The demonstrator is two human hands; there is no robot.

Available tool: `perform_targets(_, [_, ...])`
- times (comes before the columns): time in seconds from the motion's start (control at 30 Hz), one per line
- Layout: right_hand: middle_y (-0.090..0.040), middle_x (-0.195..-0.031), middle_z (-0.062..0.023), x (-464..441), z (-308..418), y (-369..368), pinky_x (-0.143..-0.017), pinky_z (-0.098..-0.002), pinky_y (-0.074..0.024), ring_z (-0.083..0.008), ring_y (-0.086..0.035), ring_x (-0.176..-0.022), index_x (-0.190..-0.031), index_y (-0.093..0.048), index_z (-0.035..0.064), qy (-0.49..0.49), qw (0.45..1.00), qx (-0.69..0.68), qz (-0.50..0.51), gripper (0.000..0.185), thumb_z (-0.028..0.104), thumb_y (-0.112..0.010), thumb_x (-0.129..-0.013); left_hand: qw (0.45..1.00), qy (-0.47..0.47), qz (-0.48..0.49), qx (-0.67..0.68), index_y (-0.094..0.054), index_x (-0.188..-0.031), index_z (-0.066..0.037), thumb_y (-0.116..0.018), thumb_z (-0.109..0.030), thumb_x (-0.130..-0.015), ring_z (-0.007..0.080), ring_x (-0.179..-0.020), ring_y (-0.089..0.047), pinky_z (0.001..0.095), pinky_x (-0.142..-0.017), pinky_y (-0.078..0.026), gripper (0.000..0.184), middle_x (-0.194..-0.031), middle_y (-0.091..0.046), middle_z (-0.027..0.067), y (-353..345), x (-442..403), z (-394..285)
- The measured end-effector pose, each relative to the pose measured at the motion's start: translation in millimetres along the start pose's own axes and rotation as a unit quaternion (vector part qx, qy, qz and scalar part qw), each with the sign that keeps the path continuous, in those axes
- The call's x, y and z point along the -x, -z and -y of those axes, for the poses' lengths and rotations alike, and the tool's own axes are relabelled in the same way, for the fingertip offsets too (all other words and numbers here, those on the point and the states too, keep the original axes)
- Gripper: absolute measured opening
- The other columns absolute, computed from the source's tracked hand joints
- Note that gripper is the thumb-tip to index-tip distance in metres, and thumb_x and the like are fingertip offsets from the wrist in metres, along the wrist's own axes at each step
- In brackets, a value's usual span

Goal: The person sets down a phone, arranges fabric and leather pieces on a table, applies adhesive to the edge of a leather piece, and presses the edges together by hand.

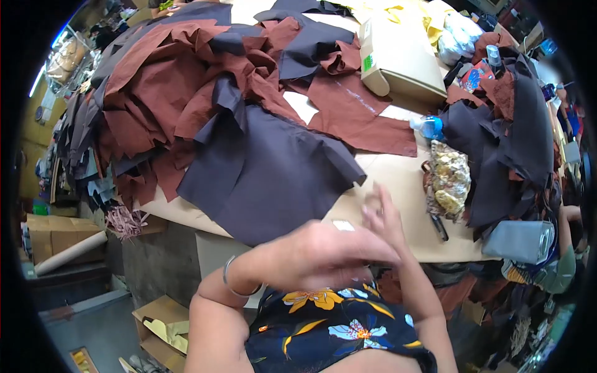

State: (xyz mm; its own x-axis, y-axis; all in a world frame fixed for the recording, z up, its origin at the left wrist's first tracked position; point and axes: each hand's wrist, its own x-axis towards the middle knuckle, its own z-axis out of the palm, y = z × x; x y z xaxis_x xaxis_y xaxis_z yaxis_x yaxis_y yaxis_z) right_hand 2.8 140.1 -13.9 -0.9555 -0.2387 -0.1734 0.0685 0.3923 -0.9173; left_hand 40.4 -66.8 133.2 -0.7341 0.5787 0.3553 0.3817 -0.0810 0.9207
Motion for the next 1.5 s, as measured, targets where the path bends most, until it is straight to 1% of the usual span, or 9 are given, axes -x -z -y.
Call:
perform_targets(0.13, [-0.064, -0.095, -0.0163, -64, 23, -61, -0.07, -0.0349, -0.0489, -0.0261, -0.063, -0.079, -0.133, -0.037, 0.0114, 0.024, 0.997, 0.012, -0.075, 0.057, 0.005, -0.059, -0.081, 0.96, -0.213, 0.171, 0.063, -0.064, -0.099, -0.001, -0.048, -0.017, -0.09, 0.0324, -0.094, -0.062, 0.0431, -0.082, -0.049, 0.024, -0.105, -0.062, 0.0183, 24, -7, -55])
perform_targets(0.3, [-0.062, -0.104, -0.0214, -83, 16, -58, -0.084, -0.0399, -0.0466, -0.0345, -0.06, -0.101, -0.117, -0.053, 0.0111, 0.059, 0.993, 0.098, -0.004, 0.048, -0.007, -0.052, -0.073, 0.899, -0.383, -0.207, 0.058, -0.068, -0.097, 0.0, -0.063, -0.011, -0.081, 0.0185, -0.07, -0.06, 0.0266, -0.061, -0.047, 0.021, -0.085, -0.063, 0.0104, 12, 0, -55])
perform_targets(0.4, [-0.062, -0.103, -0.021, -94, 13, -25, -0.085, -0.0405, -0.0462, -0.0368, -0.059, -0.1, -0.119, -0.052, 0.0131, 0.08, 0.981, 0.172, -0.028, 0.049, -0.006, -0.049, -0.074, 0.928, -0.352, -0.122, 0.03, -0.067, -0.1, -0.004, -0.046, -0.027, -0.089, 0.0249, -0.077, -0.061, 0.032, -0.071, -0.049, 0.033, -0.091, -0.064, 0.0141, 57, 18, -42])
perform_targets(0.53, [-0.053, -0.123, -0.0165, -97, 29, -8, -0.094, -0.0409, -0.039, -0.0328, -0.051, -0.113, -0.129, -0.043, 0.0086, 0.128, 0.913, 0.333, -0.198, 0.06, -0.003, -0.052, -0.072, 0.986, -0.076, -0.078, -0.125, -0.059, -0.113, -0.004, -0.061, -0.009, -0.078, 0.0323, -0.103, -0.057, 0.0378, -0.089, -0.045, 0.035, -0.111, -0.059, 0.0157, 118, 46, -7])
perform_targets(0.6, [-0.048, -0.131, -0.0145, -91, 52, -19, -0.099, -0.0414, -0.0341, -0.0316, -0.045, -0.12, -0.13, -0.042, 0.0069, 0.198, 0.849, 0.42, -0.252, 0.06, 0.0, -0.055, -0.072, 0.91, 0.139, -0.161, -0.356, -0.054, -0.122, -0.006, -0.068, -0.016, -0.075, 0.0371, -0.12, -0.044, 0.0432, -0.099, -0.036, 0.049, -0.127, -0.05, 0.0188, 133, 60, 34])
perform_targets(0.87, [-0.039, -0.136, -0.011, -35, 26, -99, -0.105, -0.0539, -0.022, -0.0305, -0.033, -0.128, -0.127, -0.048, 0.0131, 0.218, 0.896, 0.386, 0.02, 0.061, 0.033, -0.069, -0.073, 0.703, 0.396, -0.173, -0.564, -0.032, -0.139, -0.017, -0.071, -0.029, -0.074, 0.0402, -0.128, -0.031, 0.0479, -0.103, -0.032, 0.077, -0.148, -0.021, 0.0147, 128, 92, 155])
perform_targets(1.0, [-0.041, -0.136, -0.0087, -36, 10, -98, -0.104, -0.0532, -0.0262, -0.0291, -0.036, -0.126, -0.125, -0.052, 0.0175, 0.25, 0.887, 0.388, -0.004, 0.054, 0.031, -0.068, -0.075, 0.727, 0.233, -0.301, -0.572, -0.037, -0.134, -0.005, -0.065, -0.019, -0.081, 0.0365, -0.12, -0.041, 0.0447, -0.096, -0.037, 0.062, -0.135, -0.04, 0.0166, 137, 115, 182])
perform_targets(1.23, [-0.057, -0.117, -0.005, -61, 0, -76, -0.096, -0.0469, -0.0382, -0.0258, -0.051, -0.112, -0.096, -0.065, 0.0114, 0.337, 0.868, 0.362, -0.049, 0.019, 0.015, -0.063, -0.078, 0.781, 0.33, -0.439, -0.297, -0.055, -0.099, 0.001, -0.053, -0.007, -0.09, 0.02, -0.081, -0.06, 0.0309, -0.076, -0.045, 0.012, -0.086, -0.062, 0.0159, 155, 135, 155])
perform_targets(1.5, [-0.061, -0.107, -0.0047, -47, 15, -60, -0.1, -0.0455, -0.0342, -0.0244, -0.056, -0.104, -0.09, -0.062, 0.0088, 0.342, 0.903, 0.257, -0.046, 0.02, 0.022, -0.068, -0.077, 0.846, 0.298, -0.44, -0.05, -0.058, -0.102, 0.003, -0.061, -0.012, -0.087, 0.0111, -0.085, -0.056, 0.0261, -0.081, -0.044, 0.021, -0.094, -0.063, 0.005, 163, 161, 154])
